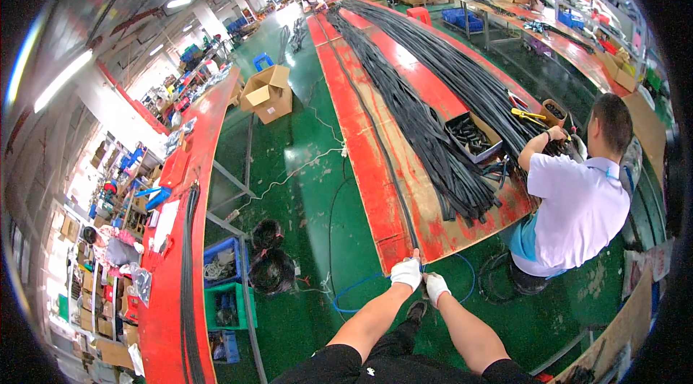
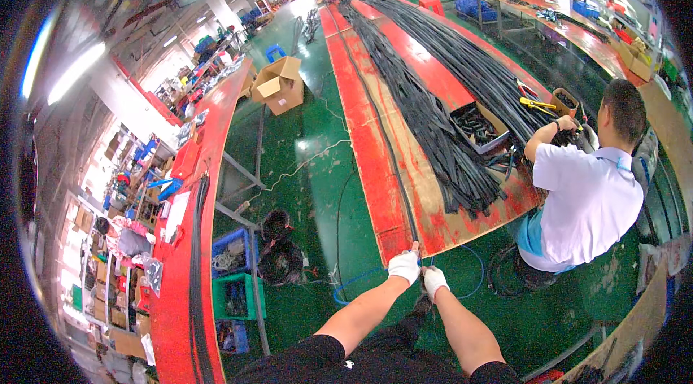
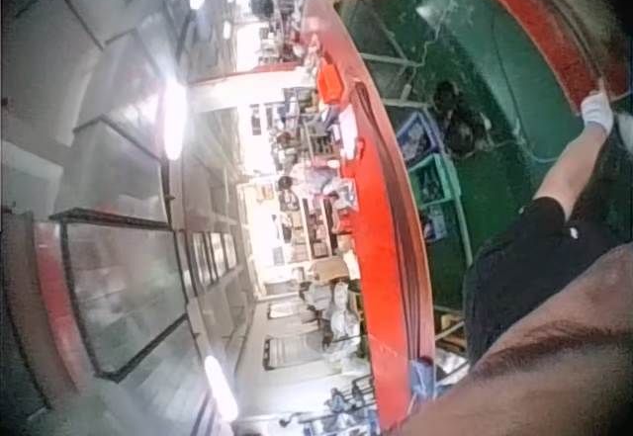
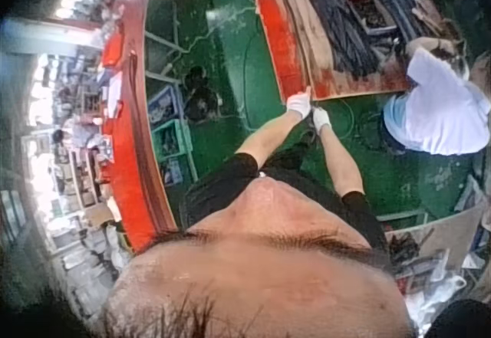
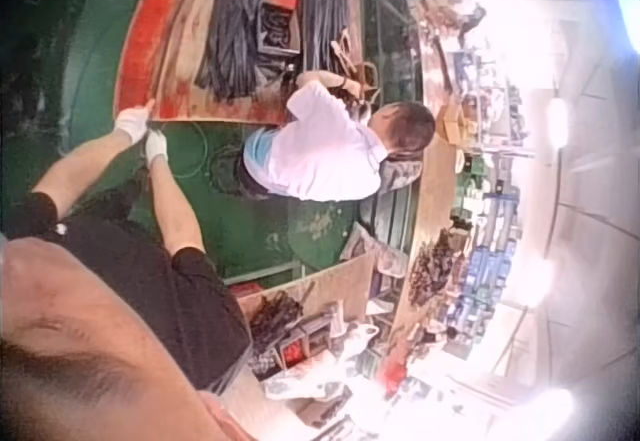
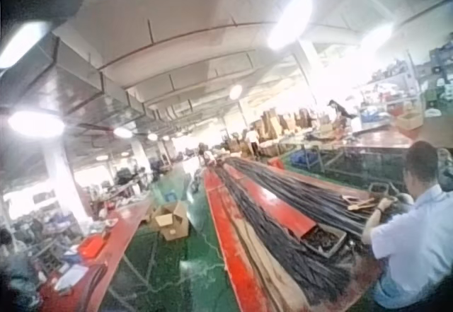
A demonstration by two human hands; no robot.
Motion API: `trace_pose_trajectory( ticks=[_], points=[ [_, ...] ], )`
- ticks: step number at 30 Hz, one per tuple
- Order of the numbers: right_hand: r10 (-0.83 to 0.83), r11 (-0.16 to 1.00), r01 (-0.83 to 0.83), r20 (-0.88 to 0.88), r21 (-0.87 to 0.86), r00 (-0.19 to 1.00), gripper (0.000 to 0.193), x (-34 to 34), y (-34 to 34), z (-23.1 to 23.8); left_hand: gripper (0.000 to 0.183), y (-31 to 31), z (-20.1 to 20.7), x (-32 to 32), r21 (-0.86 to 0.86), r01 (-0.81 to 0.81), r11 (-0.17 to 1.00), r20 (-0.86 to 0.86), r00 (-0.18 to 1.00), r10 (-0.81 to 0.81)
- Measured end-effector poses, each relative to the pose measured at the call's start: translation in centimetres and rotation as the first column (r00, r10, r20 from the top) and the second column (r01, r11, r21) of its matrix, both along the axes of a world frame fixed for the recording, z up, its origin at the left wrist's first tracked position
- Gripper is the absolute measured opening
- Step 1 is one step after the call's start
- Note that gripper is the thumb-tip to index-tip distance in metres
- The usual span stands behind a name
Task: Measuring and cutting rubber strips on a work table in a fabrication environment.
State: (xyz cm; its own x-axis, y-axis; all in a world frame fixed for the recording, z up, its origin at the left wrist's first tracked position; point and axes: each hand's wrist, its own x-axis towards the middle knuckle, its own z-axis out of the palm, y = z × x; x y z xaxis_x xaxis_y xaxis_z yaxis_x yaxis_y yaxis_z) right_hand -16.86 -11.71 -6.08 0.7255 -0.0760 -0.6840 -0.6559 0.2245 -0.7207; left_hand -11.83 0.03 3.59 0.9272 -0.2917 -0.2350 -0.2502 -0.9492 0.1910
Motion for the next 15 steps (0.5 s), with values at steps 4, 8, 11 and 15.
trace_pose_trajectory(
  ticks=[4,8,11,15],
  points=[
    [-0.014,1.0,0.014,0.049,-0.009,0.999,0.032,-0.4,-0.1,-2.1,0.064,-0.4,0.1,0.2,-0.011,0.003,1.0,-0.036,0.999,-0.004],
    [-0.096,0.995,0.095,0.026,0.027,0.995,0.038,-0.5,0.2,-1.3,0.065,-0.3,-0.7,0.6,-0.017,0.001,1.0,-0.031,1.0,-0.001],
    [-0.023,1.0,0.023,0.03,-0.007,0.999,0.041,-0.5,1.1,2.2,0.064,0.7,-0.8,0.1,0.005,-0.014,1.0,-0.035,0.999,0.014],
    [-0.025,0.999,0.023,0.053,0.029,0.998,0.037,0.6,-0.9,2.0,0.063,-1.0,-1.0,0.2,0.002,0.019,1.0,0.03,0.999,-0.019]
  ],
)
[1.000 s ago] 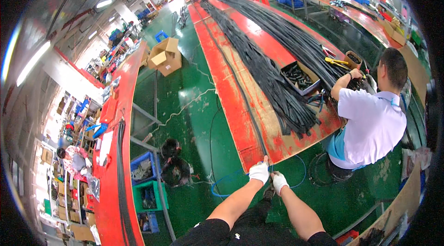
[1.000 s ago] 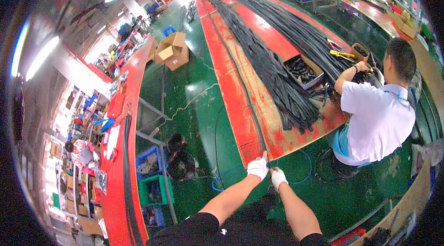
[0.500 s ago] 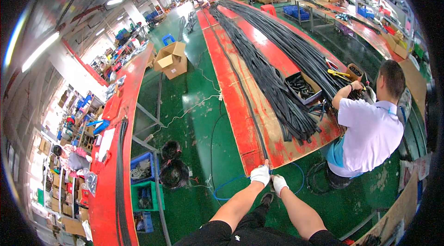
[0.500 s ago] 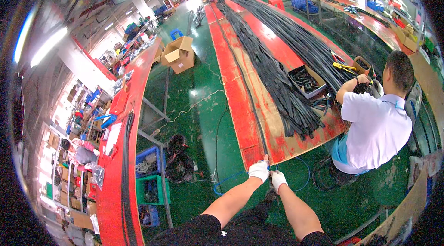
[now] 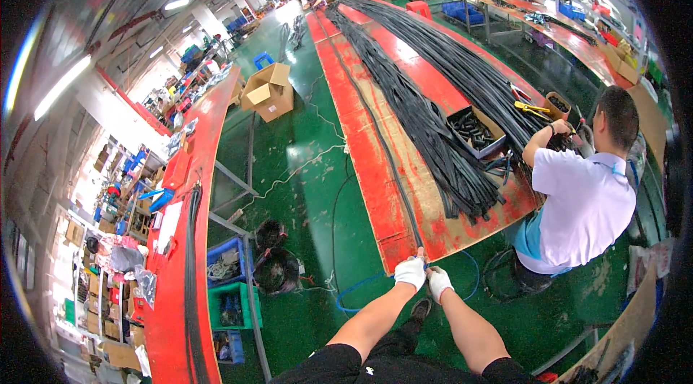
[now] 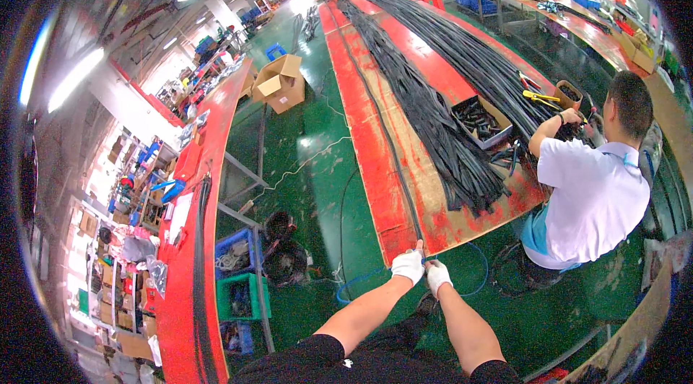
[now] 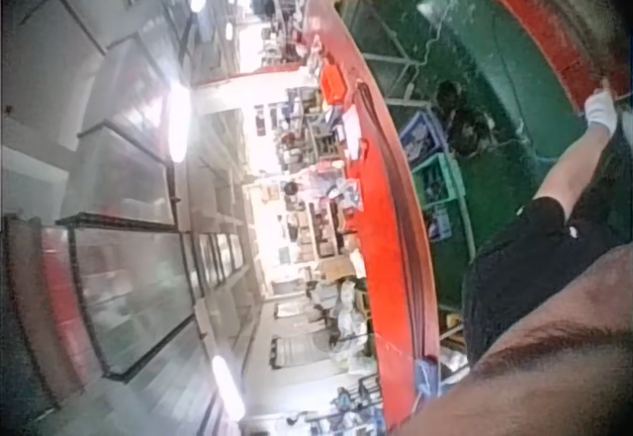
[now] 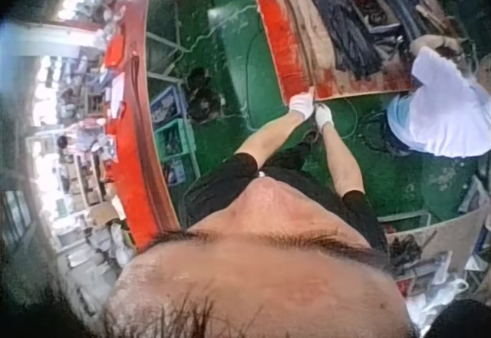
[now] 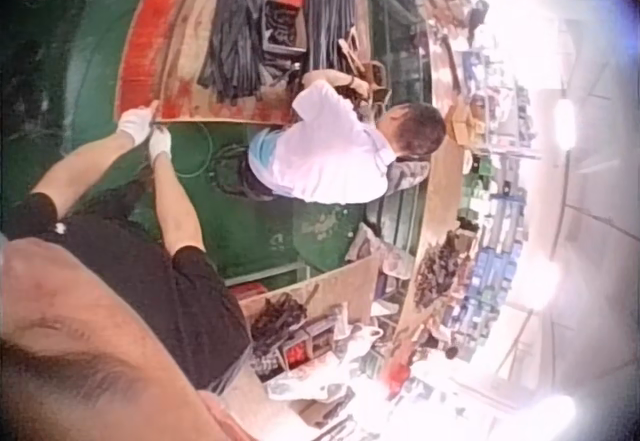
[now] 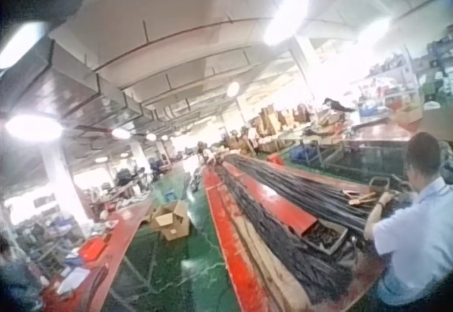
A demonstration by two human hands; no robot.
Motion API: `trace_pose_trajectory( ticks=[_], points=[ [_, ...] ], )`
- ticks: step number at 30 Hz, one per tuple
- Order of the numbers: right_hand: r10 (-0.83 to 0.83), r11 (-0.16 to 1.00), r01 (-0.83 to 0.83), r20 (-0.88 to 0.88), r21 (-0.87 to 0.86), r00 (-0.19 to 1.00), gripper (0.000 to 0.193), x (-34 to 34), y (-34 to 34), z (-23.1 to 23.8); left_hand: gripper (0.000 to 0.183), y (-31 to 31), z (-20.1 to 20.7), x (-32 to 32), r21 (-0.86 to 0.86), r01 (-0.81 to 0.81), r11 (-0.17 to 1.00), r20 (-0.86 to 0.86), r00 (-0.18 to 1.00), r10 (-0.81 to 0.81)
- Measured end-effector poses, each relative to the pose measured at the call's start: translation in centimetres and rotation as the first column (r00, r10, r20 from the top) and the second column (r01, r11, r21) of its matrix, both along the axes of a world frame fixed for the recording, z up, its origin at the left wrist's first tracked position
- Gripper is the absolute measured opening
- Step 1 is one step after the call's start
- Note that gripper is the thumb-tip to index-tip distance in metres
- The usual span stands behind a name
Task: Measuring and cutting rubber strips on a work table in a fabrication environment.
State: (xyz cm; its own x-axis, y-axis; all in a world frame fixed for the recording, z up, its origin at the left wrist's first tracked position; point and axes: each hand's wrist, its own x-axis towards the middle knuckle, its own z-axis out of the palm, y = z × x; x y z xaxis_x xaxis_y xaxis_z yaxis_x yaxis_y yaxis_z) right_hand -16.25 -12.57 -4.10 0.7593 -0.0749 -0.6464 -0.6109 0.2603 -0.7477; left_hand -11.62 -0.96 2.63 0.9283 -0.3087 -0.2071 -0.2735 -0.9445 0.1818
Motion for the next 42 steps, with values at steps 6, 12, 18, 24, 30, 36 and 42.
trace_pose_trajectory(
  ticks=[6,12,18,24,30,36,42],
  points=[
    [-0.064,0.998,0.065,-0.013,0.017,0.998,0.033,-2.0,1.9,-0.1,0.07,0.7,-1.6,0.4,0.051,-0.019,0.998,0.034,0.999,0.018],
    [-0.051,0.998,0.052,-0.05,0.032,0.997,0.03,-8.0,2.6,-0.7,0.059,1.8,-2.1,-0.2,0.076,-0.006,0.997,0.059,0.998,0.002],
    [-0.039,0.998,0.039,0.01,-0.046,0.999,0.03,-10.5,-0.3,-1.6,0.074,-0.2,-1.0,-3.4,-0.005,0.037,0.999,0.013,0.999,-0.037],
    [-0.008,1.0,0.008,0.0,0.011,1.0,0.031,-7.8,0.7,-0.5,0.07,1.1,0.5,-2.5,-0.037,0.002,0.999,0.012,1.0,-0.001],
    [-0.008,0.997,0.014,-0.076,0.082,0.997,0.03,-6.6,2.8,-0.1,0.064,2.7,-0.3,-1.9,0.0,-0.025,1.0,0.006,1.0,0.025],
    [0.051,0.992,-0.039,-0.101,0.117,0.994,0.029,-7.2,3.4,0.3,0.068,3.7,-1.3,-1.7,0.007,-0.06,0.998,-0.011,0.998,0.06],
    [-0.003,0.995,0.009,-0.052,0.103,0.999,0.027,-7.2,1.1,-1.5,0.066,1.5,-0.9,-1.6,-0.048,-0.03,0.998,-0.003,1.0,0.029]
  ],
)
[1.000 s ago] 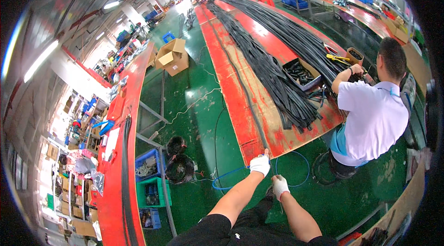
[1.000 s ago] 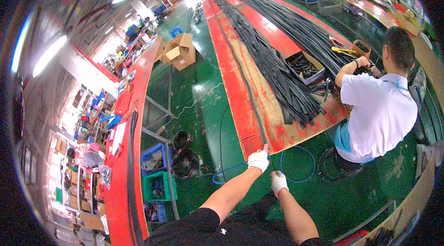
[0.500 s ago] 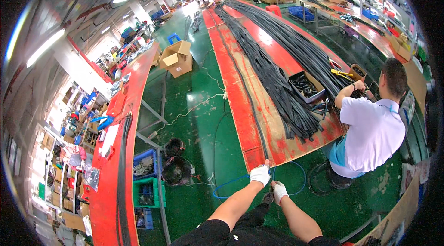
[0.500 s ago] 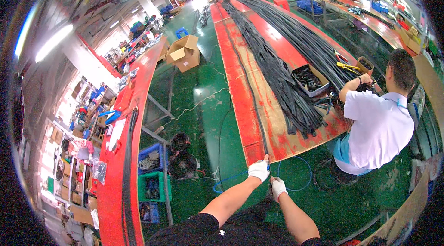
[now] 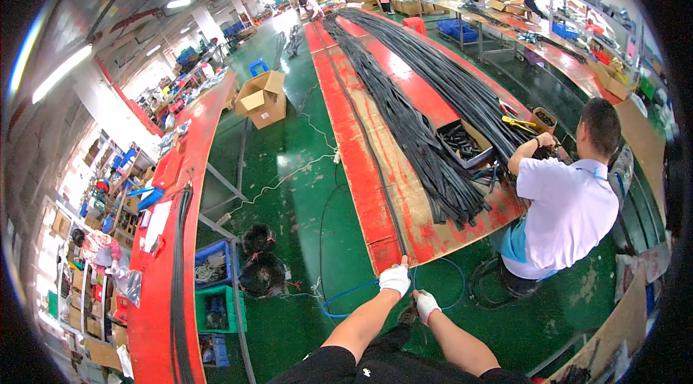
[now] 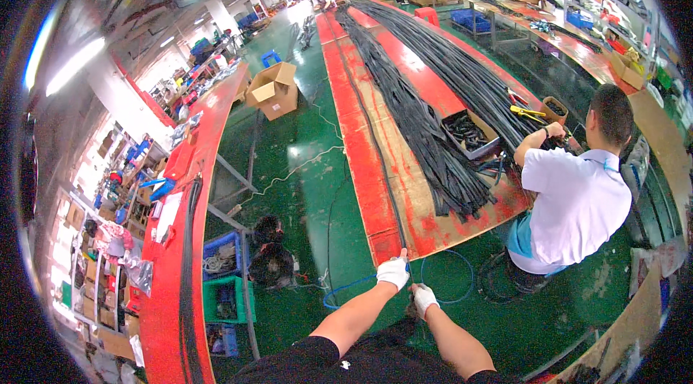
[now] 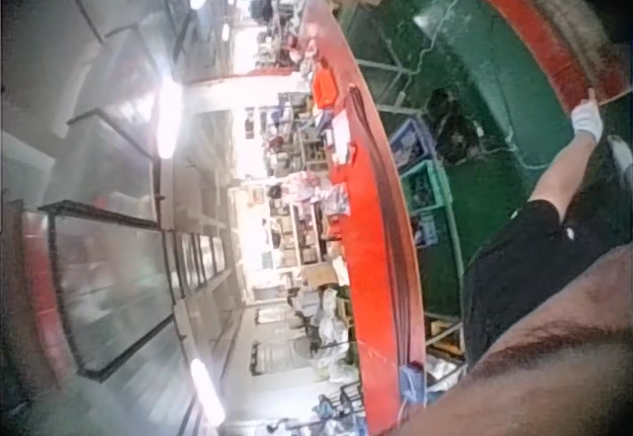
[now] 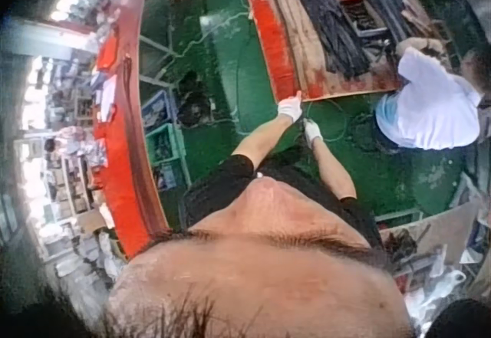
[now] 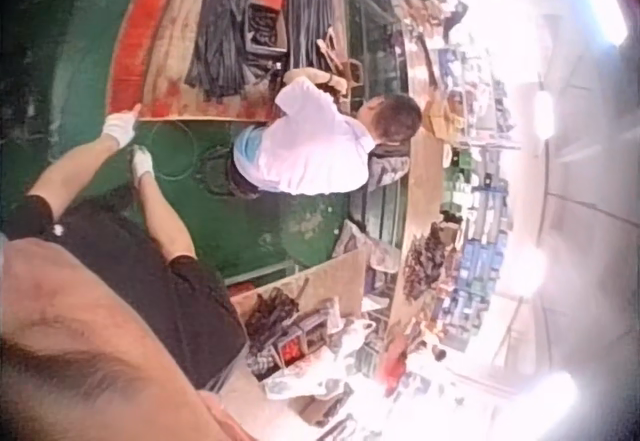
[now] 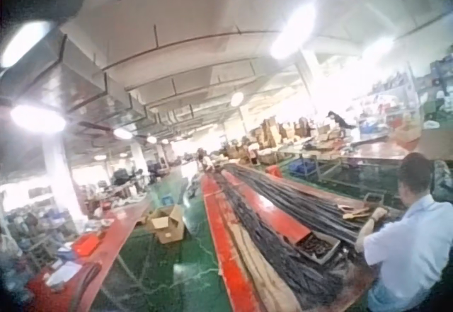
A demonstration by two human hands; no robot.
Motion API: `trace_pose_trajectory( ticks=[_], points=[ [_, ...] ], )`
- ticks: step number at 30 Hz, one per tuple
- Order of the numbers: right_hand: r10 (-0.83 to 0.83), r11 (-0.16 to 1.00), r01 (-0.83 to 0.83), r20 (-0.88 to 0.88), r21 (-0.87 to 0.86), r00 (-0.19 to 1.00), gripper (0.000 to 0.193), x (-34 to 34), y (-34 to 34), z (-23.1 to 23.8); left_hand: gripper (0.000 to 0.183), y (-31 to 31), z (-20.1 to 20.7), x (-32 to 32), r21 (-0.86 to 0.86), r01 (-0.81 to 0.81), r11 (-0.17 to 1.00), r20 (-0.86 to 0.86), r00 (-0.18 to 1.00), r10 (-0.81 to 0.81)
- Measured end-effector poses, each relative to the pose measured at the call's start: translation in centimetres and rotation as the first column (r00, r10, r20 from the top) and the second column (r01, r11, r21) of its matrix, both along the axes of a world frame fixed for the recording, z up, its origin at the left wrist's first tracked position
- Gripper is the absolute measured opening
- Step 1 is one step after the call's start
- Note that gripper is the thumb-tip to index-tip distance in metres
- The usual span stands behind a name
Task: Measuring and cutting rubber strips on a work table in a fabrication environment.
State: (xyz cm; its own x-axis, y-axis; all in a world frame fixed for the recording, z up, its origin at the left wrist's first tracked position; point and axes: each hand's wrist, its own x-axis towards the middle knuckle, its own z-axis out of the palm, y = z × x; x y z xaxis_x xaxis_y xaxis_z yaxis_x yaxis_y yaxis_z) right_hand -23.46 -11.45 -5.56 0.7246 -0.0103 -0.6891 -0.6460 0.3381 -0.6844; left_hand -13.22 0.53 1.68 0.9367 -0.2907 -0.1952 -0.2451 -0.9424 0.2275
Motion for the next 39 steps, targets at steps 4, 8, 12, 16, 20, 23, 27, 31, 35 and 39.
trace_pose_trajectory(
  ticks=[4,8,12,16,20,23,27,31,35,39],
  points=[
    [0.009,0.999,-0.01,-0.014,-0.039,1.0,0.026,0.2,0.8,2.4,0.065,0.7,-0.6,-0.3,0.009,-0.029,1.0,0.012,0.999,0.029],
    [0.003,0.994,-0.002,0.012,-0.106,1.0,0.027,0.1,-0.9,1.2,0.052,-1.6,0.0,0.3,-0.019,0.02,1.0,0.043,0.999,-0.019],
    [-0.016,0.999,0.013,-0.059,-0.05,0.998,0.028,-2.4,0.9,3.4,0.051,0.2,-0.8,0.3,0.047,-0.003,0.999,0.033,0.999,0.001],
    [-0.047,0.998,0.046,-0.032,-0.054,0.998,0.028,-3.9,0.5,2.2,0.053,0.5,-1.3,-1.8,0.05,0.045,0.998,0.085,0.995,-0.049],
    [0.008,0.998,-0.009,-0.022,-0.057,1.0,0.029,-3.7,-0.8,-0.4,0.061,-0.8,-0.1,-2.1,0.03,0.021,0.999,0.029,0.999,-0.022],
    [-0.016,0.999,0.018,0.033,-0.033,0.999,0.033,-2.4,-0.9,-1.3,0.061,-0.5,0.1,-1.7,-0.001,0.031,1.0,0.055,0.998,-0.031],
    [-0.021,0.998,0.021,-0.014,0.051,1.0,0.038,-1.9,2.1,1.7,0.065,2.1,-1.1,-1.5,0.046,-0.022,0.999,-0.003,1.0,0.022],
    [0.022,0.999,-0.021,0.026,-0.048,0.999,0.033,0.5,0.7,-1.2,0.078,0.7,-1.4,-1.1,0.026,-0.024,0.999,0.022,0.999,0.023],
    [0.019,0.999,-0.019,0.004,-0.03,1.0,0.029,-0.1,1.6,-0.9,0.079,1.7,-1.1,-1.8,0.049,-0.018,0.999,-0.02,1.0,0.019],
    [0.012,0.988,-0.004,0.053,-0.151,0.999,0.028,0.1,-0.5,-2.6,0.078,-0.7,-0.9,-1.1,0.014,-0.007,1.0,0.012,1.0,0.007]
  ],
)
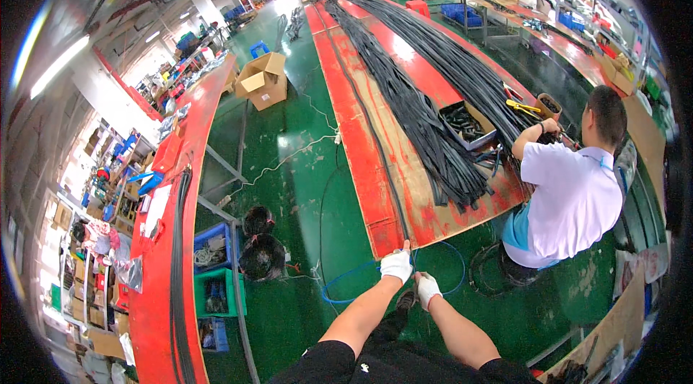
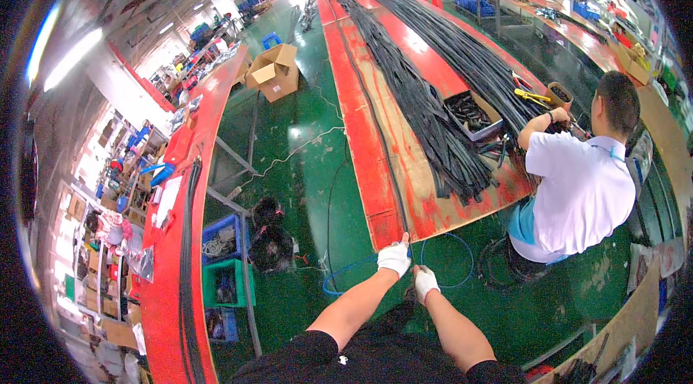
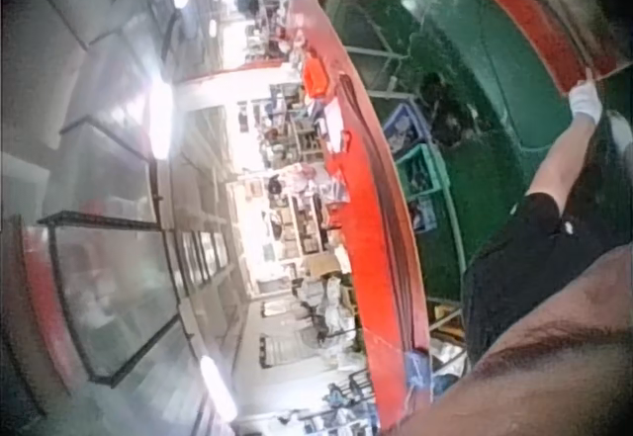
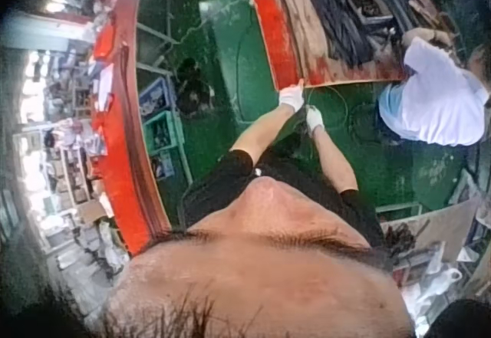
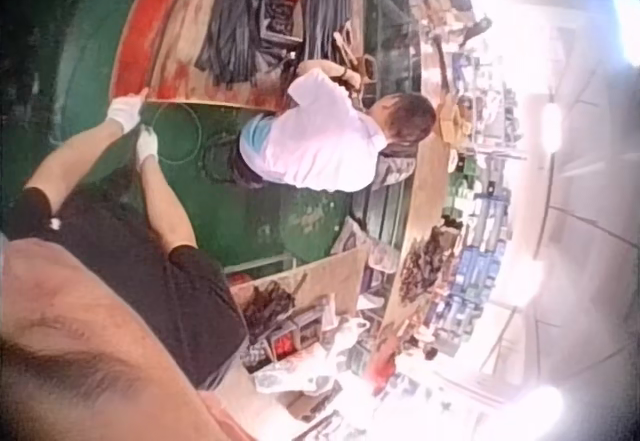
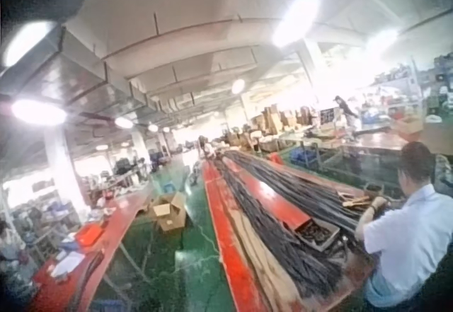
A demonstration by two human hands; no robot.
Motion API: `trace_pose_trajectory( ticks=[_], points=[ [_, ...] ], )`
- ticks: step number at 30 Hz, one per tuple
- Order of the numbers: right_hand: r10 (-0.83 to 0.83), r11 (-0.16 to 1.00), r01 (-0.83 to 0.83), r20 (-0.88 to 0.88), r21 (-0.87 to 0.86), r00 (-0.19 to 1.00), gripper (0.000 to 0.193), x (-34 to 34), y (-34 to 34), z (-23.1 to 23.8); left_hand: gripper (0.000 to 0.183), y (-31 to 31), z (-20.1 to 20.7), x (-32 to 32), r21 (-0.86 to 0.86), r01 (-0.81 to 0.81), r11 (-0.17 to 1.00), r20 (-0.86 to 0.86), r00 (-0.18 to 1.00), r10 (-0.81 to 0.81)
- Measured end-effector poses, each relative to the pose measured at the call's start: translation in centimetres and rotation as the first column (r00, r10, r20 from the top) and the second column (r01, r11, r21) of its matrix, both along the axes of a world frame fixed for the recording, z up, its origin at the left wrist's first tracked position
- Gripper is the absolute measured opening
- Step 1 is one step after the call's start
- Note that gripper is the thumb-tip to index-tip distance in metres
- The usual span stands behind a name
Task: Measuring and cutting rubber strips on a work table in a fabrication environment.
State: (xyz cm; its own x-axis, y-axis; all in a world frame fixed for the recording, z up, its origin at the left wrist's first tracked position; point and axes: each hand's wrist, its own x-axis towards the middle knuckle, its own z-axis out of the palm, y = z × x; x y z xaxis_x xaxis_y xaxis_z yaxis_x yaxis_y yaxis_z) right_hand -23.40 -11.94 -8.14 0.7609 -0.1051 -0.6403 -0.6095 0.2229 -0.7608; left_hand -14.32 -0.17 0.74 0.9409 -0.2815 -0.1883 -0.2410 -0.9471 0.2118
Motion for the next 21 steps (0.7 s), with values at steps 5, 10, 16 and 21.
trace_pose_trajectory(
  ticks=[5,10,16,21],
  points=[
    [-0.046,0.99,0.055,-0.072,0.129,0.996,0.028,-1.2,2.1,3.2,0.075,1.0,-1.0,0.4,0.016,-0.057,0.998,0.003,0.998,0.057],
    [-0.041,0.998,0.044,-0.069,0.049,0.997,0.028,-1.5,1.2,1.6,0.077,0.8,-1.3,-0.7,0.005,-0.031,0.999,-0.005,0.999,0.031],
    [-0.017,1.0,0.017,-0.037,0.02,0.999,0.029,-1.2,1.1,-0.2,0.078,0.8,-0.8,-0.5,0.007,-0.023,1.0,-0.009,1.0,0.023],
    [0.03,1.0,-0.031,-0.012,-0.007,0.999,0.028,-1.4,1.3,-0.3,0.075,1.3,-1.0,-0.6,-0.011,-0.028,1.0,-0.014,1.0,0.028]
  ],
)
